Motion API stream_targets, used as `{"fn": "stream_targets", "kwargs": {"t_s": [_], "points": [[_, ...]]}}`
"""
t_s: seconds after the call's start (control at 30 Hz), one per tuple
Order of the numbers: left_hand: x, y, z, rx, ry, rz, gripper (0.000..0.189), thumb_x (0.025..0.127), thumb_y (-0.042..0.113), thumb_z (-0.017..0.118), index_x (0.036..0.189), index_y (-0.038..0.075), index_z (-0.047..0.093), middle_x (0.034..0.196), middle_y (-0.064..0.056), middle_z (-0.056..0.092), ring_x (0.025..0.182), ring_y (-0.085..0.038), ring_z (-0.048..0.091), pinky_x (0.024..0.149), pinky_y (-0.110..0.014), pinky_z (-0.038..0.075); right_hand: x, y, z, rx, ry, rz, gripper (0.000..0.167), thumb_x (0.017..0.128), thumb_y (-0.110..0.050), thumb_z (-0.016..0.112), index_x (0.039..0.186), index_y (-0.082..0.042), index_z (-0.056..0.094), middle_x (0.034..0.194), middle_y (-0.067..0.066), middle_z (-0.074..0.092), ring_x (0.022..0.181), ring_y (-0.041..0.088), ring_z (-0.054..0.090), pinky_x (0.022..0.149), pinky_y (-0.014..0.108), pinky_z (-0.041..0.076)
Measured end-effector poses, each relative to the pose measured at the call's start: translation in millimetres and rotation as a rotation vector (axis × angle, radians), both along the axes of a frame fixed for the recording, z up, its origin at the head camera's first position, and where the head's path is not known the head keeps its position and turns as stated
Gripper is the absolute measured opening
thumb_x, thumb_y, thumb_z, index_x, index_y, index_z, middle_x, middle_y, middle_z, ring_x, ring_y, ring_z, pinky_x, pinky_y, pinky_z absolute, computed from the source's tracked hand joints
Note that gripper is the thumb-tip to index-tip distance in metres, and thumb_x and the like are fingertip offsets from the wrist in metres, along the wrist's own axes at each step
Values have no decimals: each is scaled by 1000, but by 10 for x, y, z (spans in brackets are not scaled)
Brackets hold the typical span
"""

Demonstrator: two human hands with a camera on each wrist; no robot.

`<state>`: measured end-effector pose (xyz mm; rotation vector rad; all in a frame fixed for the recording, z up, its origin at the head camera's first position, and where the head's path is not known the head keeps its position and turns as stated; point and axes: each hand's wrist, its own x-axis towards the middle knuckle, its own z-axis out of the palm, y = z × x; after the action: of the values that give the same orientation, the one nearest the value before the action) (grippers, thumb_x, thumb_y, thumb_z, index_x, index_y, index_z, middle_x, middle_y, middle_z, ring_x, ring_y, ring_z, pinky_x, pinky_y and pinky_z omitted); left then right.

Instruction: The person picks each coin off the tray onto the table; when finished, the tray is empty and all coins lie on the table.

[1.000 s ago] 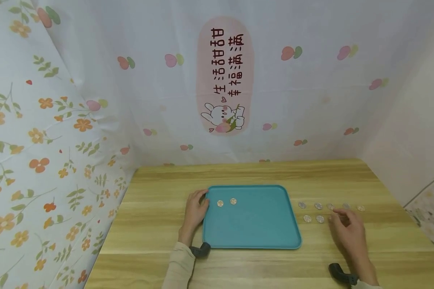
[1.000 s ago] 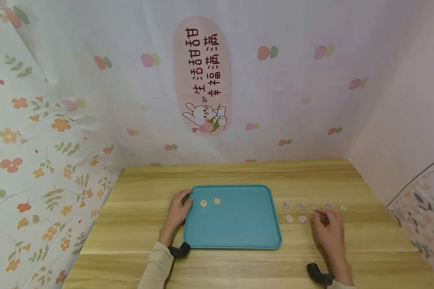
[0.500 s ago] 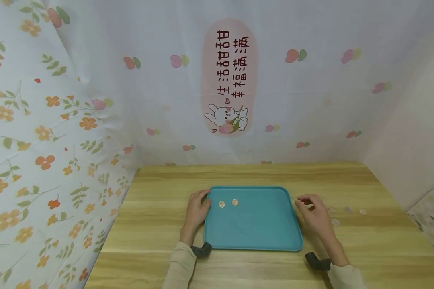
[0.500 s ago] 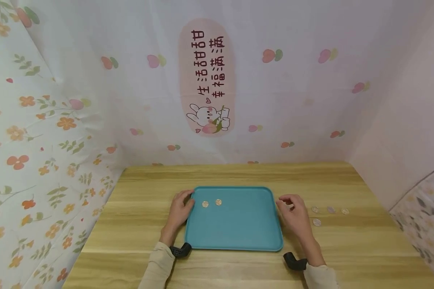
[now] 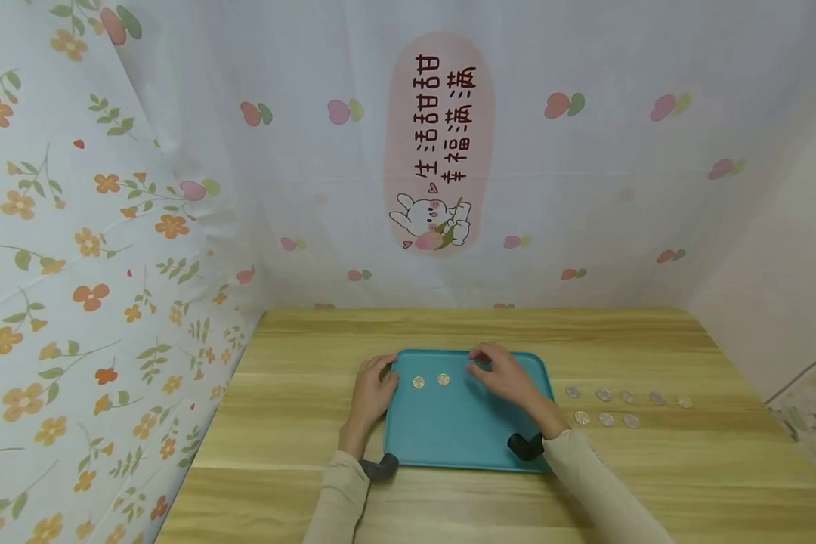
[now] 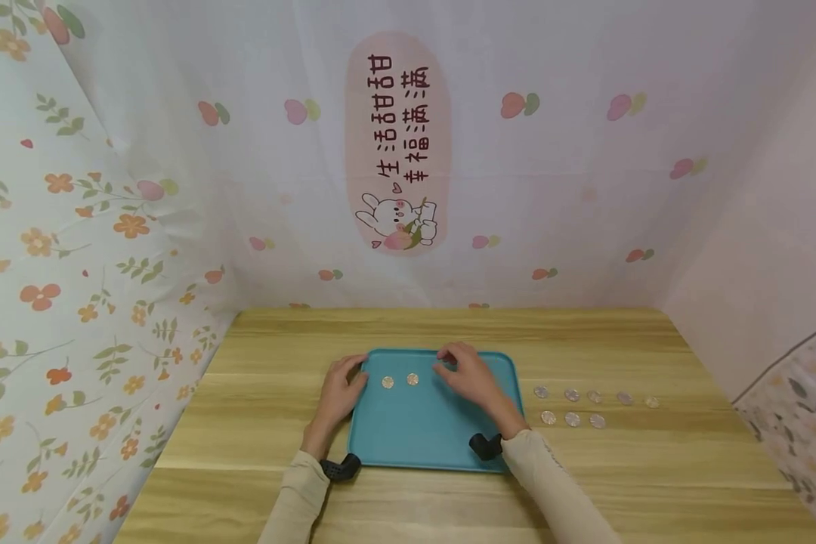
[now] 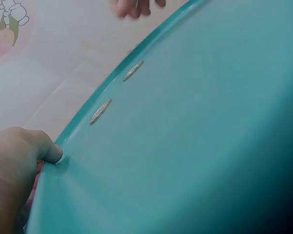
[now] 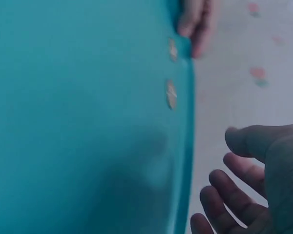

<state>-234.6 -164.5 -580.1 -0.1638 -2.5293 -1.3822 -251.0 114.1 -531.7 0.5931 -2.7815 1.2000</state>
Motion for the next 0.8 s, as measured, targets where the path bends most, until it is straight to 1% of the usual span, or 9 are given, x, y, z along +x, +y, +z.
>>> {"fn": "stream_targets", "kwargs": {"t_s": [0.1,0.13,0.27,0.33,0.43,0.53,0.6,0.7,0.8], "points": [[0,-11,7,5,-21,0,36,94,11,64,129,7,65,133,-10,64,126,-31,52,111,-50,40,-49,-152,-13,97,-36,75,22,94,-19,68,111,-6,68,103,7,63,98,23,61,88,43,53],[-2,-12,9,11,-28,-2,36,94,11,64,129,7,65,133,-11,64,126,-31,52,111,-50,40,-53,-193,-15,130,-41,99,22,94,-21,69,111,-6,68,102,6,63,96,22,60,85,42,53],[-6,-10,19,13,-40,-5,36,94,11,64,129,7,65,133,-11,64,125,-31,52,111,-51,40,-48,-319,-29,270,2,154,26,92,-26,71,111,-8,71,99,4,65,89,18,59,78,38,52],[-5,-11,19,2,-33,-4,36,94,11,64,129,7,65,132,-10,64,124,-30,52,110,-51,41,-39,-366,-47,302,33,157,25,91,-26,72,110,-8,72,98,3,65,89,17,60,77,38,52],[-6,-13,16,-9,-4,0,35,93,9,64,128,6,66,131,-12,65,123,-31,53,108,-51,42,-41,-430,-73,311,75,146,21,92,-22,71,108,-8,73,97,4,66,88,17,61,77,38,53],[-12,-17,20,-7,11,5,34,93,8,65,127,6,66,130,-12,65,122,-32,54,108,-51,42,-62,-476,-58,332,91,146,18,92,-20,70,106,-9,73,95,4,66,87,17,62,77,37,53],[-10,-18,24,-7,5,6,34,93,8,65,127,6,66,130,-12,65,123,-32,53,109,-50,41,-73,-498,-34,354,63,154,17,93,-20,69,106,-9,73,96,4,66,87,17,62,76,38,54],[-5,-17,22,-12,-6,4,34,93,9,65,127,6,66,131,-11,65,124,-31,53,110,-50,41,-93,-518,6,364,-27,162,17,93,-17,68,106,-7,71,98,6,66,86,18,61,76,39,54],[-2,-7,18,-13,-6,-4,34,93,9,64,128,6,66,132,-12,64,125,-32,52,110,-51,40,-121,-530,35,350,-119,164,16,93,-14,68,106,-4,68,96,8,65,82,18,56,75,40,52]]}}
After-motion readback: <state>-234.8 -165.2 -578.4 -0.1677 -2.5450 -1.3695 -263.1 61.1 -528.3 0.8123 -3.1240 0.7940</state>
